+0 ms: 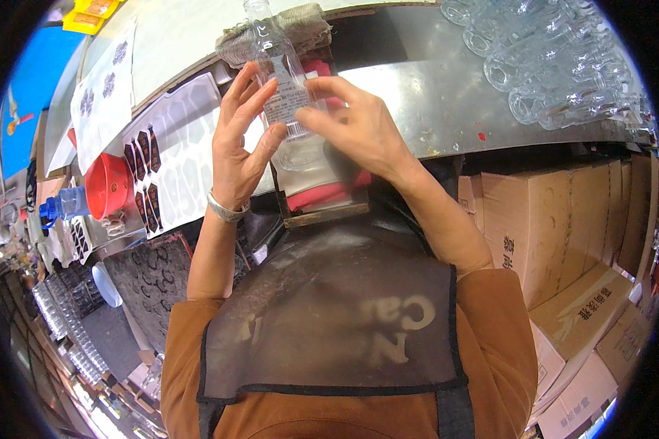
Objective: The person repeatedly picks clear plastic bottles, applies printed labels to their sides, and smooths them with a black squeegee-like tool. After labeling, the bottles are placed on the left side of the workbench. The process is repeated for multiple bottles in a consistent sequence.
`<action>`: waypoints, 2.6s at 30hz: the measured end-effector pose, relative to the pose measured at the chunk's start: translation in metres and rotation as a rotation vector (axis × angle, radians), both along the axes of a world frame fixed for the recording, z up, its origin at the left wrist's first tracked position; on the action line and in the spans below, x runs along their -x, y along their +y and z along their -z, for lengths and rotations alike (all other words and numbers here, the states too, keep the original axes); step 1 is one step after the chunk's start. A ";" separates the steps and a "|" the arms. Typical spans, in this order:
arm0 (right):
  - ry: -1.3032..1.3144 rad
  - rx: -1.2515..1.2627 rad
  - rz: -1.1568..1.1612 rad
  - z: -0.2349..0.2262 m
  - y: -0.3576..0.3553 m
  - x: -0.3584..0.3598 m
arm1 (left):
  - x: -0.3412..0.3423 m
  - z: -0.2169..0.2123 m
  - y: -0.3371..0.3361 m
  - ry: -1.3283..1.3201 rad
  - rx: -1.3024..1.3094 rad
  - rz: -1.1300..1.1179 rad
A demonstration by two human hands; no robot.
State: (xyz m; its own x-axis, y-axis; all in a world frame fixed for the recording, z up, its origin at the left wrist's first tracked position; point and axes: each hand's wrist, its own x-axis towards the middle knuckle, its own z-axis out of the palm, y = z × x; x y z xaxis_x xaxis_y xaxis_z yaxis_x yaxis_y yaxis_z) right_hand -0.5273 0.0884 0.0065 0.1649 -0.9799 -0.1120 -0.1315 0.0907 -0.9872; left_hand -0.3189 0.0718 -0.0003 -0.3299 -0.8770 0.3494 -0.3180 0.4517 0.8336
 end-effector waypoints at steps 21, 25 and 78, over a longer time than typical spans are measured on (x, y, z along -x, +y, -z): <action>-0.010 0.036 -0.006 0.007 -0.002 0.000 | 0.001 0.002 -0.001 -0.008 0.013 -0.016; -0.181 -0.109 0.080 0.018 -0.009 0.017 | 0.001 0.000 -0.001 -0.025 0.026 -0.016; 0.617 1.152 -0.395 -0.047 -0.026 -0.011 | 0.002 0.025 0.047 0.064 0.036 -0.146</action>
